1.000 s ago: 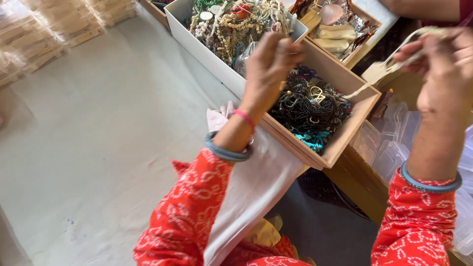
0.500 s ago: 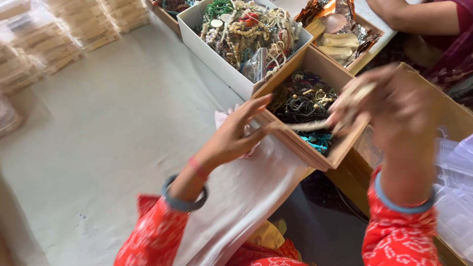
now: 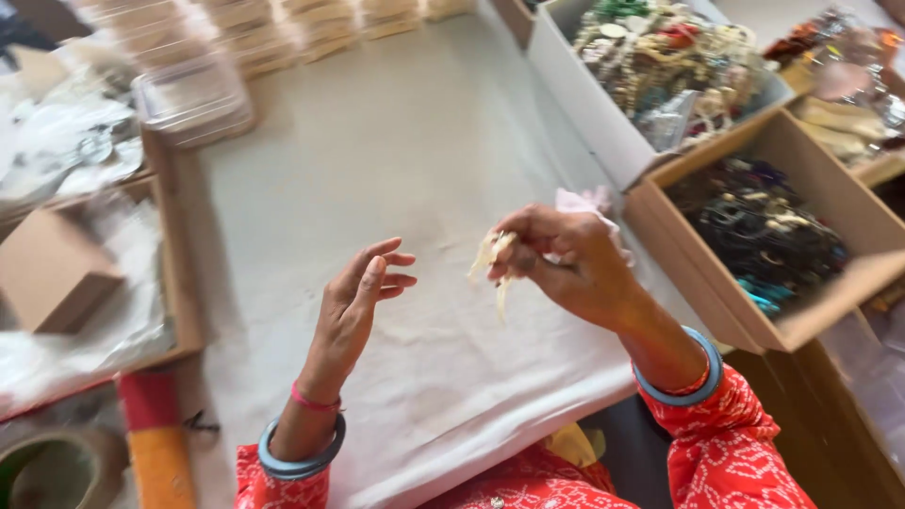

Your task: The person places a small bag of blue beads into a clear plastic container and wipes the container with a pink cloth. They then place a small beige pouch into the container and close it. Finally, the person picks up a beaded necklace from a box and wipes it with the cloth.

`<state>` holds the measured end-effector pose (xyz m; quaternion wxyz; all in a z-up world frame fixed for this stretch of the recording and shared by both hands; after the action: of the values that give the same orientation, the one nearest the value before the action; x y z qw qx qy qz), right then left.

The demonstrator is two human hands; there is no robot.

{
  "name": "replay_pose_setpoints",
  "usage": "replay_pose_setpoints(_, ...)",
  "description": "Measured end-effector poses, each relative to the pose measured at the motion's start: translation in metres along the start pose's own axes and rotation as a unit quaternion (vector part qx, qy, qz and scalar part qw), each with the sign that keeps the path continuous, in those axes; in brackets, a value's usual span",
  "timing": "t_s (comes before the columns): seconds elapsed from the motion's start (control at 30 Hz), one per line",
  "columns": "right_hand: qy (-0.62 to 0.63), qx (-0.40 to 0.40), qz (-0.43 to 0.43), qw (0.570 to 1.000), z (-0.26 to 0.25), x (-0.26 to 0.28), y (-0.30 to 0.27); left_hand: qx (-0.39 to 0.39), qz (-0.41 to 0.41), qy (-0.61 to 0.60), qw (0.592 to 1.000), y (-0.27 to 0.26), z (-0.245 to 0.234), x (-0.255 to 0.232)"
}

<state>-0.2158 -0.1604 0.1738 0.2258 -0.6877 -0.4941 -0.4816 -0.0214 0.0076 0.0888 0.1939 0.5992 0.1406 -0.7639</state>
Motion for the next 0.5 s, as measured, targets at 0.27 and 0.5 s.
replay_pose_setpoints(0.27,-0.277,0.048,-0.217,0.935,0.006,0.011,0.015,-0.153,0.057,0.047,0.985,-0.027,-0.039,0.024)
replay_pose_setpoints(0.5,-0.537,-0.056,0.089,0.837,-0.051,-0.124,-0.035,-0.182,0.123,0.269,0.938,-0.040,-0.028,0.039)
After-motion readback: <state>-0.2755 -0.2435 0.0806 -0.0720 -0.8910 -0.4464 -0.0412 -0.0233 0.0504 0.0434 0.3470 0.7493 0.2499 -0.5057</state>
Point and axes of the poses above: each hand's wrist, its own y-axis towards the middle knuckle, its own z-axis out of the palm, x = y × z, the point moved 3 cm from there along y, towards the middle knuckle, and after that the axes turned 12 degrees about -y, right-handed, at the moved point
